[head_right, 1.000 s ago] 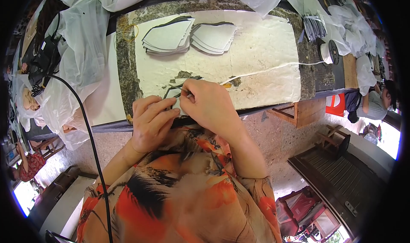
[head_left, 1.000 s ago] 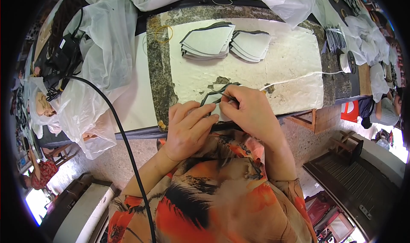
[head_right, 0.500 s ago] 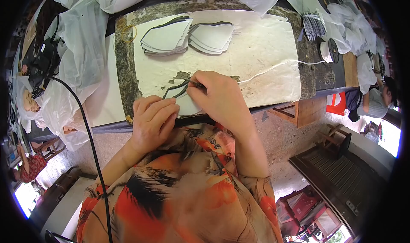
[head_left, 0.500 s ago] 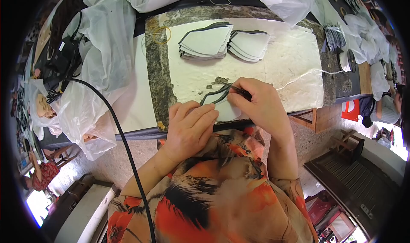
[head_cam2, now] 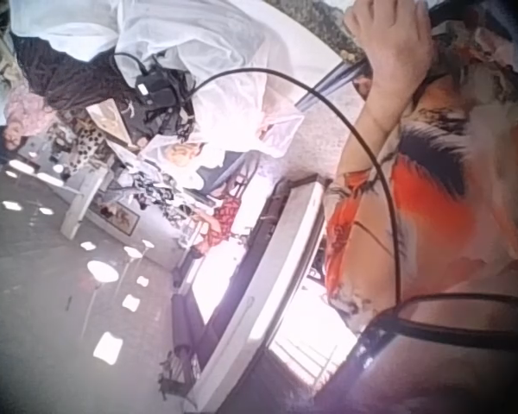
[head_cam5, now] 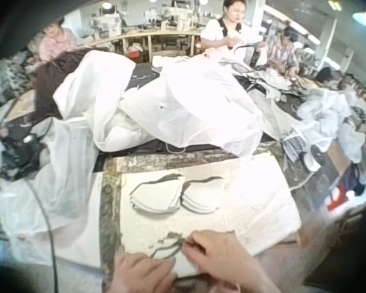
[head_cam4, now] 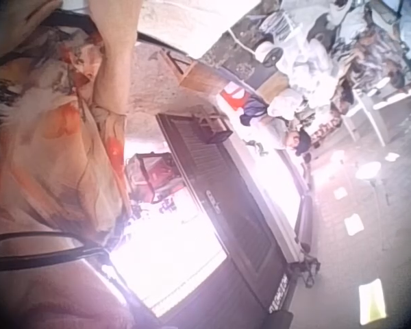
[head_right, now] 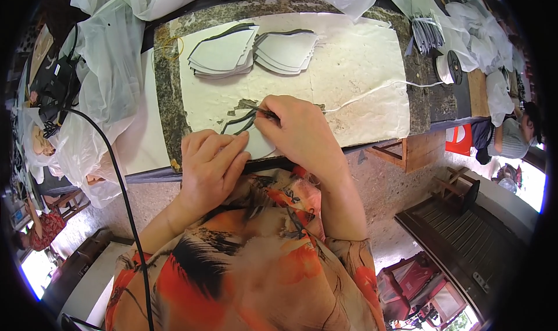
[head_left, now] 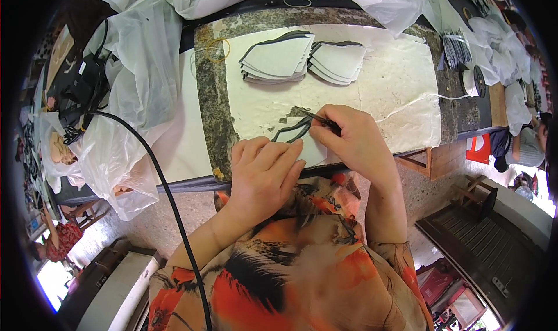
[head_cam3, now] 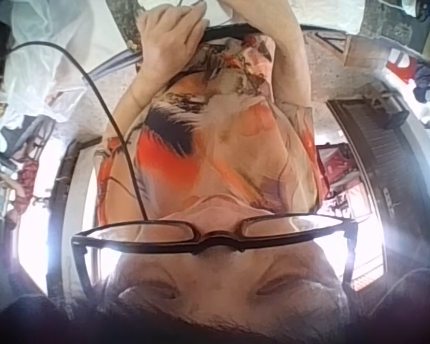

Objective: Trim excess material and threads from shoe upper components using hand nippers.

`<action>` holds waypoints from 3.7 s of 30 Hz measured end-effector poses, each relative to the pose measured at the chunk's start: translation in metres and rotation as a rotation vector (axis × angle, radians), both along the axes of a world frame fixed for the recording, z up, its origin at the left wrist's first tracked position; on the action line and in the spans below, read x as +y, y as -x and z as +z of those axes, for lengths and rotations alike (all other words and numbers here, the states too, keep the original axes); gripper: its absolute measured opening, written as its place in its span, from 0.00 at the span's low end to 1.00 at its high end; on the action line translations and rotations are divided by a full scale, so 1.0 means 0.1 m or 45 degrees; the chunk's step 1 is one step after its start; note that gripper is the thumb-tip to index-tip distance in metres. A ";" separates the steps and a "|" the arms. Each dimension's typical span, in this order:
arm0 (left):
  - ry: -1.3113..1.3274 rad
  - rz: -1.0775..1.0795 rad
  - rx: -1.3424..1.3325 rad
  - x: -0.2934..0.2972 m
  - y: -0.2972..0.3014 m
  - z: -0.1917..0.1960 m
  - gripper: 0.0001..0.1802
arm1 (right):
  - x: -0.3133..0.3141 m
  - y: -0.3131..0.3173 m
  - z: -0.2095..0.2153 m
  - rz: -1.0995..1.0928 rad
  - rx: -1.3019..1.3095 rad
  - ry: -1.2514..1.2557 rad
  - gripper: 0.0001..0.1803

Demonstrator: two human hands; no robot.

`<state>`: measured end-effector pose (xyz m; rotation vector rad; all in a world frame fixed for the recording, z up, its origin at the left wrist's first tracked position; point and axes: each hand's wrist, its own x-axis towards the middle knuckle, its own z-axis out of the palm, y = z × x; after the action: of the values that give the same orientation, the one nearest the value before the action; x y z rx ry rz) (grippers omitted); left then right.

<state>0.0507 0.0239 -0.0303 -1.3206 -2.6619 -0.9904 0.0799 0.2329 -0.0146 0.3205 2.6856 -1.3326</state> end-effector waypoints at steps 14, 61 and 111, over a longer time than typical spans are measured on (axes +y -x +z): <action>0.097 -0.016 0.059 0.11 0.01 0.03 0.20 | 0.11 0.06 -0.05 0.063 0.087 -0.112 0.12; -0.109 0.136 -0.224 0.27 0.05 -0.13 0.19 | 0.26 -0.12 -0.07 -0.195 -0.176 0.509 0.15; -0.686 0.042 -2.140 0.11 0.31 0.16 0.18 | 0.30 -0.14 0.25 0.305 0.091 0.207 0.16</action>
<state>0.0196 0.0352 -0.0147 -0.1079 -2.3476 -3.5179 0.0937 0.2631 0.0103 -0.0656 2.5488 -1.4985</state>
